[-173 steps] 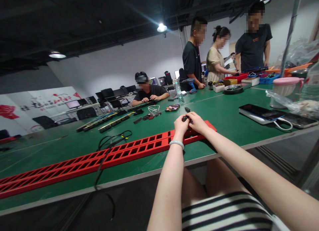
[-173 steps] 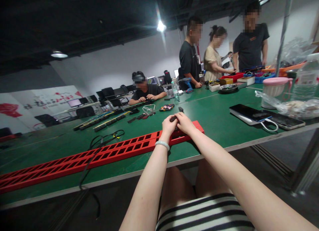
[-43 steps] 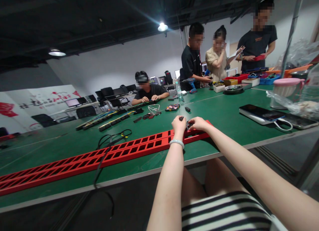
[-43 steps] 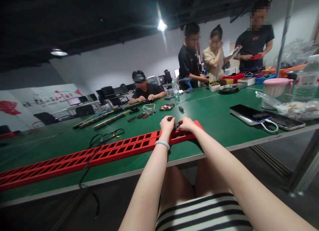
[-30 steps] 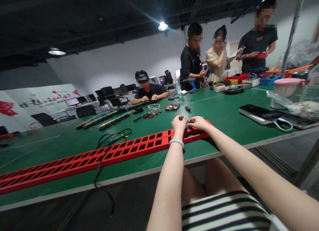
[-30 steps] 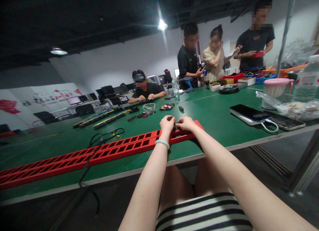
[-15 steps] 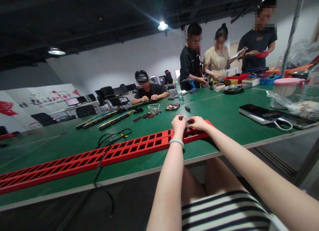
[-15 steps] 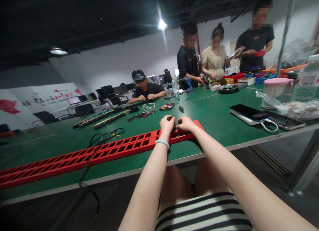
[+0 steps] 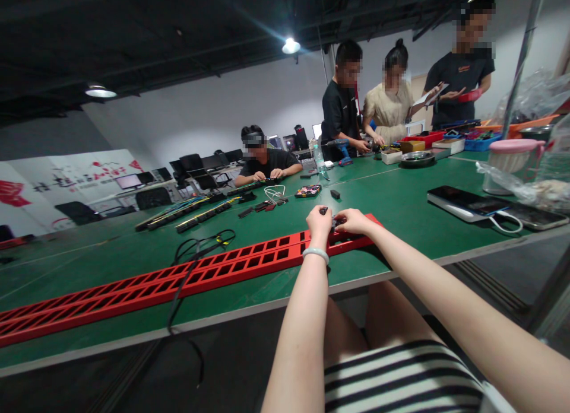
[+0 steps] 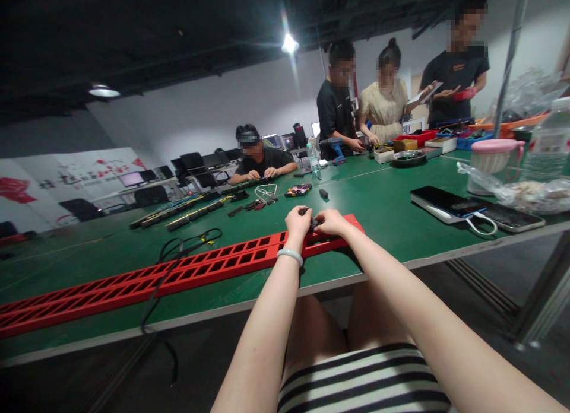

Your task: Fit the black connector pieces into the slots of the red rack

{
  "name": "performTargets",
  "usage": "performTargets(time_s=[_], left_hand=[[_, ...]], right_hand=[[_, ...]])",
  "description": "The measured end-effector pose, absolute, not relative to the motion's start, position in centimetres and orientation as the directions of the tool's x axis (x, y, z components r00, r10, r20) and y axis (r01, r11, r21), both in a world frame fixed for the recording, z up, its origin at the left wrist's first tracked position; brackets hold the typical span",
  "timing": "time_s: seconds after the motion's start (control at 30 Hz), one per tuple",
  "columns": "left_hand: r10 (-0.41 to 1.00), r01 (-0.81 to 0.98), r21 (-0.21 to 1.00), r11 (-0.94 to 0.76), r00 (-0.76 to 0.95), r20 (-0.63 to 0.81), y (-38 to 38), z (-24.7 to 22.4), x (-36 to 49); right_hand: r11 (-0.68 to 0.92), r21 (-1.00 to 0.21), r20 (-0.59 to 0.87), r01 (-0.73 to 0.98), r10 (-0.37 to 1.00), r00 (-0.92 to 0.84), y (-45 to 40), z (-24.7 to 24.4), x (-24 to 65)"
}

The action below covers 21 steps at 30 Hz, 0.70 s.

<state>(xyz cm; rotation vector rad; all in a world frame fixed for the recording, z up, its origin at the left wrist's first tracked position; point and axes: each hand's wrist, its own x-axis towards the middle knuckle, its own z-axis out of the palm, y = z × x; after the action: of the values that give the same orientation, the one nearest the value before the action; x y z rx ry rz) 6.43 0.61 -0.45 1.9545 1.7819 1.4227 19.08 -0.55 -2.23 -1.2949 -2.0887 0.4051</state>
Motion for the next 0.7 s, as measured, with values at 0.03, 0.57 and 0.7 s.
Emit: performTargets(time_s=[0.03, 0.57, 0.7], left_hand=[[0.836, 0.702, 0.651, -0.289, -0.147, 0.529, 0.6, -0.4, 6.4], [0.835, 0.697, 0.653, -0.296, -0.142, 0.531, 0.7, -0.5, 6.4], [0.834, 0.703, 0.649, -0.290, -0.147, 0.532, 0.6, -0.4, 6.5]], right_hand=[[0.466, -0.559, 0.357, 0.686, 0.882, -0.308, -0.6, -2.2, 19.1], [0.455, -0.495, 0.360, 0.741, 0.883, -0.302, -1.6, -1.4, 19.0], [0.455, -0.473, 0.357, 0.755, 0.882, -0.308, -1.6, -1.3, 19.0]])
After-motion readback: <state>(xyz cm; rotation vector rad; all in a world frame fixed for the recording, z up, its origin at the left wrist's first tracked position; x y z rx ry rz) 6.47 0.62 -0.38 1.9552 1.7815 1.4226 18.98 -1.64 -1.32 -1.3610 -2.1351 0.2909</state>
